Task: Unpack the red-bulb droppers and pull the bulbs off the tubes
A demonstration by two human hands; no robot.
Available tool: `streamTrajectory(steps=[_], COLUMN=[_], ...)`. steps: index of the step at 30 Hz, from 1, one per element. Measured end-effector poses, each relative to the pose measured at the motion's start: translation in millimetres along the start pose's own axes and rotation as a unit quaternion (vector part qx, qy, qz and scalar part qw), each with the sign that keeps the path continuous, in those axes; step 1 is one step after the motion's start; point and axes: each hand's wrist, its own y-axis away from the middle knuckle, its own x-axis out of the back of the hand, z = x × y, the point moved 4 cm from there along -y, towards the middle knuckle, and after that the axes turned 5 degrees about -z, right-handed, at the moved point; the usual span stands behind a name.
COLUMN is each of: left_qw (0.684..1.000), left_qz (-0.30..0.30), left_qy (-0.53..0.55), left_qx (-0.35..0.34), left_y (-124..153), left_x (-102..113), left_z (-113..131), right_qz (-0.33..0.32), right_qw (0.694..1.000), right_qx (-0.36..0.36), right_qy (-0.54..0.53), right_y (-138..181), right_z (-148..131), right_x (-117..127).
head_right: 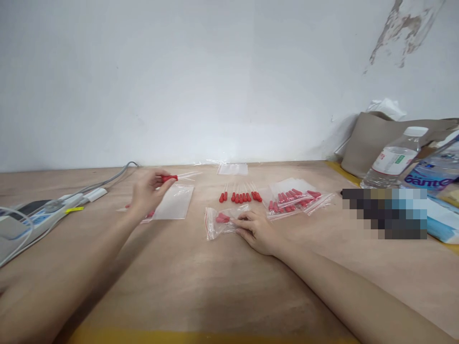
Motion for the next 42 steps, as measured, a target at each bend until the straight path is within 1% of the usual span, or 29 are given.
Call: streamTrajectory(steps=[2, 3, 5, 6, 8, 10, 14, 15, 17, 19, 21, 25, 28, 31, 33, 35, 37, 39, 40, 42], left_qw=[0.998, 0.996, 0.977, 0.966, 0.957, 0.955, 0.956, 0.963, 0.975, 0.975, 0.972, 0.967, 0.962, 0.963, 0.968, 0.975, 0.983, 0.988, 0.99, 0.983], left_qz=[-0.021, -0.041, -0.117, -0.151, -0.181, -0.196, -0.221, -0.223, -0.22, -0.209, -0.199, -0.193, -0.205, -0.201, -0.182, -0.152, -0.116, -0.096, -0.107, -0.159], left_qy=[-0.041, -0.057, -0.157, -0.188, -0.202, -0.193, -0.159, -0.125, -0.035, 0.034, 0.045, 0.055, 0.076, 0.084, 0.081, 0.075, 0.066, 0.057, 0.056, 0.075], left_qx=[-0.033, -0.046, -0.089, -0.098, -0.106, -0.109, -0.106, -0.085, -0.011, 0.068, 0.116, 0.158, 0.164, 0.16, 0.153, 0.142, 0.128, 0.105, 0.079, 0.043], left_y=[-0.9, -1.2, -0.5, 0.2, 1.4, 2.7, 6.8, 7.6, 8.6, 8.9, 8.0, 4.8, 3.9, 2.9, 3.3, 7.5, 17.5, 32.4, 40.6, 57.0], left_x=[-29.8, -46.6, -81.9, -96.8, -116.5, -125.5, -125.6, -124.1, -121.7, -122.2, -125.1, -136.1, -144.4, -143.6, -135.6, -122.5, -107.0, -93.4, -89.3, -85.9], left_z=[2.0, 2.2, 3.1, 2.4, 2.2, 4.1, 10.5, 10.3, 5.8, -1.6, -8.0, -14.3, -13.8, -12.7, -11.0, -6.9, 0.3, 10.5, 17.2, 29.4], right_qz=[0.0, 0.002, 0.005, 0.006, 0.006, 0.005, 0.006, 0.006, 0.004, 0.002, 0.001, 0.004, 0.001, -0.002, 0.0, 0.004, 0.006, 0.006, 0.005, 0.002], right_qw=[1.0, 1.0, 1.0, 1.0, 1.0, 1.0, 1.0, 1.0, 1.0, 1.0, 1.0, 1.0, 1.0, 1.0, 1.0, 1.0, 1.0, 1.0, 1.0, 1.0], right_qx=[0.001, 0.001, 0.004, 0.007, 0.012, 0.013, 0.008, 0.008, 0.007, 0.005, 0.004, 0.009, 0.011, 0.011, 0.01, 0.013, 0.016, 0.017, 0.017, 0.019], right_qy=[-0.002, -0.003, 0.0, 0.002, 0.003, 0.002, 0.008, 0.007, 0.004, 0.003, 0.004, -0.004, -0.009, -0.013, -0.01, -0.007, -0.006, -0.004, -0.002, 0.005], right_y=[0.1, 0.2, 0.0, -0.1, -0.3, -0.5, -0.4, -0.3, -0.4, -0.6, -0.9, -0.8, -0.3, 0.1, 0.3, 0.4, 0.4, 0.3, 0.2, 0.2], right_z=[-0.9, -1.3, -1.9, -2.1, -2.2, -1.7, -1.0, -1.2, -1.5, -2.0, -2.4, -2.1, -1.5, -1.4, -1.4, -1.4, -1.3, -1.4, -1.6, -2.6], right_x=[0.6, 1.1, 2.3, 2.6, 2.7, 2.2, 1.2, 1.2, 1.2, 1.6, 2.0, 2.1, 1.5, 1.4, 1.7, 2.0, 2.1, 1.9, 1.7, 1.2])
